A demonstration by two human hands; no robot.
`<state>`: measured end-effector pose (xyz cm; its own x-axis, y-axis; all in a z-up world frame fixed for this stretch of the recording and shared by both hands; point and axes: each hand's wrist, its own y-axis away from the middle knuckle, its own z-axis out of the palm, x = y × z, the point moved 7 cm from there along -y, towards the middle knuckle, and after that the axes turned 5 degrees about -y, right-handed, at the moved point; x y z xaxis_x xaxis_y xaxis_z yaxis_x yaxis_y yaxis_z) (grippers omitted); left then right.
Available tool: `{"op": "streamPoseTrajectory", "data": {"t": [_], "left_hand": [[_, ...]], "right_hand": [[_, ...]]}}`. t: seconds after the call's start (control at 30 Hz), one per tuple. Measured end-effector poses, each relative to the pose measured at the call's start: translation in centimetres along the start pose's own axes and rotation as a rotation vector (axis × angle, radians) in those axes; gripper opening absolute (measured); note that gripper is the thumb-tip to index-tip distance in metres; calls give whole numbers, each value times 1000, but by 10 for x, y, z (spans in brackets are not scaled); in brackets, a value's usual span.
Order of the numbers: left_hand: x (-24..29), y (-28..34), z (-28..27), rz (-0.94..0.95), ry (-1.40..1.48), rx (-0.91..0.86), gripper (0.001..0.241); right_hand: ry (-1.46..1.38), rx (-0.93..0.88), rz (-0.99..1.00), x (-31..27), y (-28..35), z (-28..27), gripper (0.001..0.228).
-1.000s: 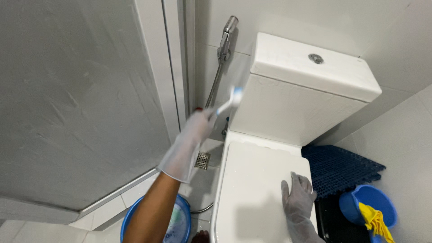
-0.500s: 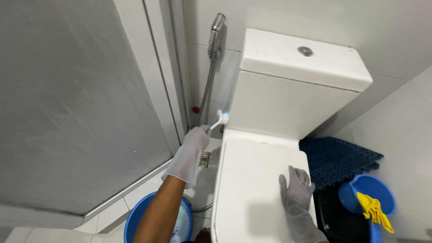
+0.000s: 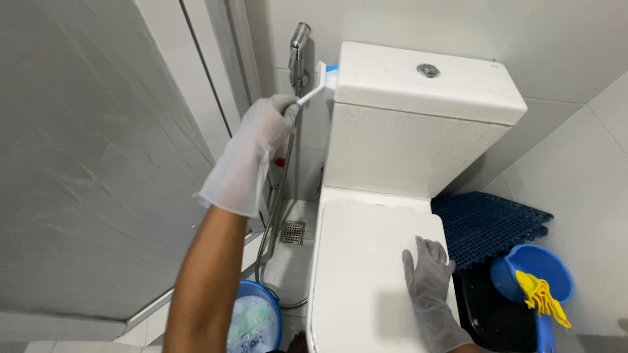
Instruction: The person scrubs the exterior surfaces of a white toilet, including the tank, seat, and base, using a blue and white brush. They repeatedly dip the brush into a blue bucket containing soapy water to clean the fixture.
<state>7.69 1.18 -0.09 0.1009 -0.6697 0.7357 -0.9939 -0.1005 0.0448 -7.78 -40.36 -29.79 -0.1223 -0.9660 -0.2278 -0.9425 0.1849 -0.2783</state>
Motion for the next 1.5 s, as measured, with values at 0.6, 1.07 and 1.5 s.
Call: {"op": "streamPoseTrajectory", "data": {"t": [0.6, 1.07, 1.5], "left_hand": [[-123, -13, 152, -295, -305, -373, 31], [-33, -71, 43, 102, 32, -11, 31], [-81, -14, 120, -242, -535, -459, 23]], "right_hand": [[-2, 34, -29, -8, 0, -12, 55], [-47, -4, 1, -9, -2, -14, 55], [-103, -37, 23, -5, 1, -11, 57]]}}
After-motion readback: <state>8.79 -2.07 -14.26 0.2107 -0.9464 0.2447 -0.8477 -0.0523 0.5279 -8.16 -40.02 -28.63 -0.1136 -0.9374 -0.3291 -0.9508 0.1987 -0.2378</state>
